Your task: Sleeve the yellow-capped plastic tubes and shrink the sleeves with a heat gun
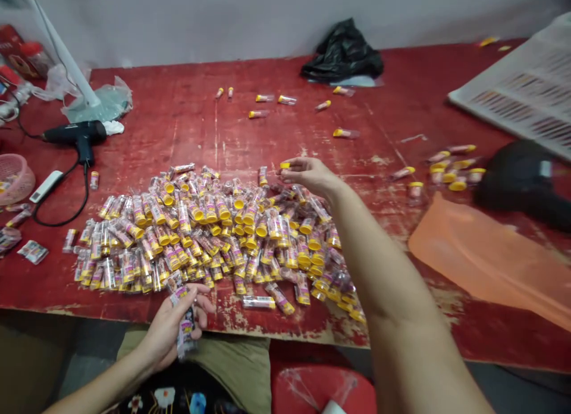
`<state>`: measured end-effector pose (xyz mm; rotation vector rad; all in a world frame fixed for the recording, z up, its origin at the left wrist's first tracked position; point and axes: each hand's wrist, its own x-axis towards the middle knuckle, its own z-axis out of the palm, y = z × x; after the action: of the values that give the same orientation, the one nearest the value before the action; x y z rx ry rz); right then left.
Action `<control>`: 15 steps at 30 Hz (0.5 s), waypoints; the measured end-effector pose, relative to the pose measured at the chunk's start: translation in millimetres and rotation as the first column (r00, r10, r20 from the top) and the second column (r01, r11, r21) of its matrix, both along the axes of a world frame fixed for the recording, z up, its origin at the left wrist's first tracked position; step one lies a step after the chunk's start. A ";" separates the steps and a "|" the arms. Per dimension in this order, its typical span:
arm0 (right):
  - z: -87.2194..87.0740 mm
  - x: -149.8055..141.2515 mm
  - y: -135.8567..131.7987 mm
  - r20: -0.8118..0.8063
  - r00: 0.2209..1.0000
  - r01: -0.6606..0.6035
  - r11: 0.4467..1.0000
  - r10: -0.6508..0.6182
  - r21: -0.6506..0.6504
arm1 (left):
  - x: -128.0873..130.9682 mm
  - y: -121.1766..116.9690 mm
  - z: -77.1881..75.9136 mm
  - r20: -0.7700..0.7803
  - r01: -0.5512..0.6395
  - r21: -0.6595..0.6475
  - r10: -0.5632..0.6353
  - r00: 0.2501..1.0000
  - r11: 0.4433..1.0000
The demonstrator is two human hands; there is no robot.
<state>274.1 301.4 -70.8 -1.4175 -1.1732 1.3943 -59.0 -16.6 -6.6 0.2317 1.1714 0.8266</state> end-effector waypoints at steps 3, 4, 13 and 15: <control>5.8 23.7 -11.1 -0.025 0.997 0.072 0.997 -0.072 0.006 | -11.2 -5.5 -8.2 -0.040 -0.039 -0.018 0.039 0.998 0.999; 8.8 32.8 -17.2 -0.034 0.995 0.096 0.995 -0.096 0.014 | -12.9 -5.6 -10.9 -0.044 -0.036 -0.020 0.035 0.998 0.999; 41.8 123.8 -124.6 0.123 0.942 0.295 0.946 -0.311 0.133 | -0.2 4.2 -17.9 -0.035 0.112 0.005 -0.112 0.993 0.994; 47.8 144.1 -167.2 0.249 0.914 0.298 0.947 -0.320 0.124 | 4.4 3.7 -18.5 -0.044 0.125 0.010 -0.124 0.991 0.992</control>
<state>418.2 134.1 -23.0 -1.6847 -1.0975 0.9453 -54.5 -12.9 -25.2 0.3314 1.1799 0.7228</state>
